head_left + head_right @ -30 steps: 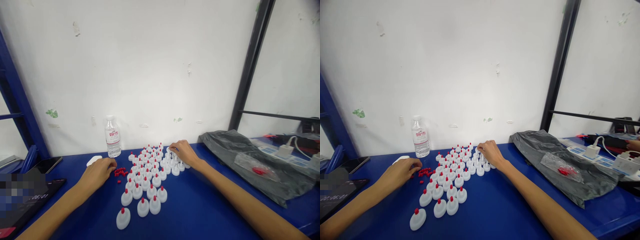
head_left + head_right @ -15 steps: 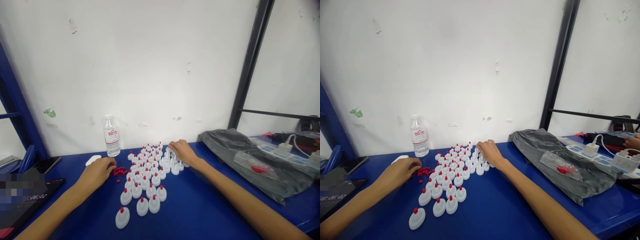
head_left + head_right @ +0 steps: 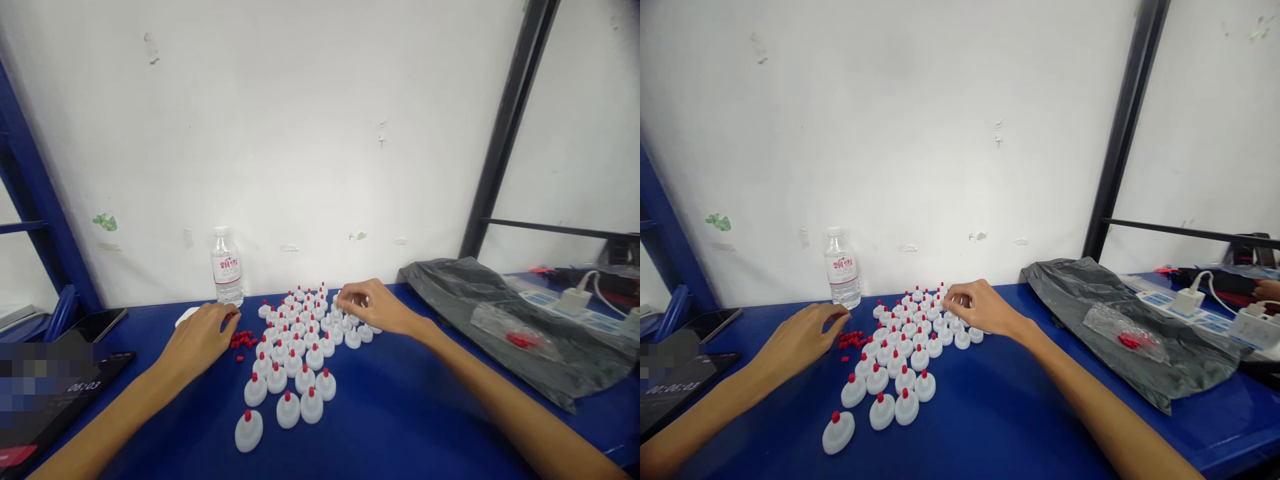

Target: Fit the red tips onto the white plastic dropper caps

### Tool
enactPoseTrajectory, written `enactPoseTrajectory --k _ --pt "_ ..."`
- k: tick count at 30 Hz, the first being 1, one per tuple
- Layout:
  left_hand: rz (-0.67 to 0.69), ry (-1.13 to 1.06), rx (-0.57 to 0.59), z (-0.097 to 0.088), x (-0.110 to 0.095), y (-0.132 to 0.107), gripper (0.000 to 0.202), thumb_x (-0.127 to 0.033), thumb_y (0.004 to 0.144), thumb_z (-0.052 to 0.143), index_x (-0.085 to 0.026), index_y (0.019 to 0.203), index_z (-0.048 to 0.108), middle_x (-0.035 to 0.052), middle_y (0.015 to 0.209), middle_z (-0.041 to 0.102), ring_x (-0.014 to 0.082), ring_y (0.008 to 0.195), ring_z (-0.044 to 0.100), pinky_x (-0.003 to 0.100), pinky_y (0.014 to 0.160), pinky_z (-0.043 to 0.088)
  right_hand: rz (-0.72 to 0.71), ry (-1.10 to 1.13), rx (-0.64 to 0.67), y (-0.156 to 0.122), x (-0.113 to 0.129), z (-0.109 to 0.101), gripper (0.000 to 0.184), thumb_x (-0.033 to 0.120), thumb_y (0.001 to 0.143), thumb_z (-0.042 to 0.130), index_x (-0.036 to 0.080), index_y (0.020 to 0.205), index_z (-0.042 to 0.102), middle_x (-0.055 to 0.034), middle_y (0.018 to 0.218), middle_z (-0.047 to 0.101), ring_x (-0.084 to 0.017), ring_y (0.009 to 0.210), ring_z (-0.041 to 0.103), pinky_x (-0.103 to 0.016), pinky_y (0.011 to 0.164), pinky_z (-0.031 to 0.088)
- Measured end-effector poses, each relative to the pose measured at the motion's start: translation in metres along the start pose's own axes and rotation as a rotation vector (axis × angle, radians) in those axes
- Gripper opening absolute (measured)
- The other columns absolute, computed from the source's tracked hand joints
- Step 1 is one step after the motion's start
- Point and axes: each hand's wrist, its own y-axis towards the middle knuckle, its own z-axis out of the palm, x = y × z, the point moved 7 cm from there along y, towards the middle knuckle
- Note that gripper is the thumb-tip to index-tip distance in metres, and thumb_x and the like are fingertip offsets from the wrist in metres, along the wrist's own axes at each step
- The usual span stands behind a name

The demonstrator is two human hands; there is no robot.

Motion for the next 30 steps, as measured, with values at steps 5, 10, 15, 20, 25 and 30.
enactPoseTrajectory --k 5,10,15,20,25,30 --pt "0.035 -0.034 -0.059 -0.003 -0.005 -0.001 0.037 -0.038 0.096 0.037 -0.022 0.110 0.067 0.0099 0.113 0.071 0.0290 0.105 0.063 0.040 0.086 0.048 0.125 0.488 0.534 -0.015 0.022 0.038 0.043 0.048 0.074 0.078 0.019 0.104 0.074 -0.0009 0.075 0.072 -0.009 0.048 0.055 -0.018 0.041 0.037" --pt "0.102 -0.054 -0.131 -0.010 -0.013 -0.006 0.035 -0.036 0.097 0.038 -0.022 0.111 0.066 0.0076 0.115 0.069 0.0275 0.107 0.063 0.040 0.088 0.050 0.077 0.527 0.625 -0.021 0.030 0.065 0.043 0.046 0.069 0.081 0.018 0.102 0.076 0.0003 0.072 0.071 -0.008 0.050 0.054 -0.018 0.044 0.043" --pt "0.206 -0.024 -0.296 -0.026 -0.030 -0.015 0.032 -0.033 0.098 0.040 -0.020 0.109 0.067 0.0071 0.110 0.070 0.0268 0.105 0.063 0.036 0.077 0.053 0.028 0.468 0.470 -0.016 0.036 0.046 0.031 0.045 0.074 0.079 0.018 0.090 0.076 0.0024 0.063 0.063 -0.008 0.051 0.052 -0.019 0.046 0.039" --pt "0.465 0.053 -0.516 -0.044 -0.064 -0.035 0.028 -0.023 0.097 0.044 -0.017 0.112 0.067 0.0081 0.100 0.070 0.0236 0.098 0.061 0.032 0.072 0.052 0.068 0.683 0.302 -0.010 0.040 0.023 0.029 0.046 0.088 0.066 0.020 0.097 0.059 -0.0073 0.114 0.067 -0.013 0.075 0.062 -0.022 0.054 0.051" --pt "0.724 0.043 -0.607 -0.052 -0.097 -0.060 0.025 -0.018 0.093 0.054 -0.016 0.116 0.064 0.0078 0.099 0.068 0.0221 0.092 0.059 0.034 0.077 0.053 -0.020 0.481 0.174 -0.007 0.043 0.028 0.028 0.048 0.093 0.060 0.020 0.099 0.059 -0.0044 0.099 0.070 -0.015 0.082 0.064 -0.026 0.070 0.052" --pt "0.916 0.122 -0.607 -0.048 -0.124 -0.078 0.022 -0.022 0.093 0.059 -0.013 0.113 0.063 0.0072 0.092 0.067 0.0228 0.086 0.060 0.035 0.072 0.055 -0.256 0.005 0.067 -0.014 0.063 0.034 0.056 0.056 0.084 0.067 0.027 0.130 0.055 -0.0038 0.106 0.070 -0.019 0.090 0.065 -0.030 0.081 0.050"
